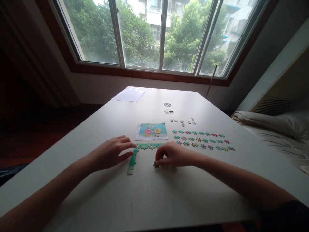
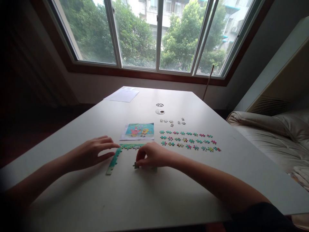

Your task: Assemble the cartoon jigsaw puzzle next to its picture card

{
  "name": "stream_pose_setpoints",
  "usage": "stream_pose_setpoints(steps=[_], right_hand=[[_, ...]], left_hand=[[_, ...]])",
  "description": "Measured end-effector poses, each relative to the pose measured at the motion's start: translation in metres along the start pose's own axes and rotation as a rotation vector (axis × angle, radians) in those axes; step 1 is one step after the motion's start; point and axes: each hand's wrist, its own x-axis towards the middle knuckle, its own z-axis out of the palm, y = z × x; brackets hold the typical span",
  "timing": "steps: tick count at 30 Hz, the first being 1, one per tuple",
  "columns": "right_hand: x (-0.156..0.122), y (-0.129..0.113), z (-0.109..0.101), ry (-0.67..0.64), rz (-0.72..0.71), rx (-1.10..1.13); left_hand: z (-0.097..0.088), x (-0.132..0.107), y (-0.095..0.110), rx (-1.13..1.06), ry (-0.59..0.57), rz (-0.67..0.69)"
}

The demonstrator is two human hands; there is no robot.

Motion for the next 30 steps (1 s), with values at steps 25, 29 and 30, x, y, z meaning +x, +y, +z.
stream_pose_setpoints(steps=[25,29,30], right_hand=[[0.074,0.137,-0.109,0.42,0.358,-0.472],[0.074,0.135,-0.11,0.398,0.359,-0.432],[0.073,0.133,-0.11,0.402,0.354,-0.419]], left_hand=[[0.005,0.007,0.066,-0.082,-0.169,0.264],[0.002,0.006,0.066,-0.08,-0.156,0.273],[0.001,0.005,0.065,-0.081,-0.155,0.271]])
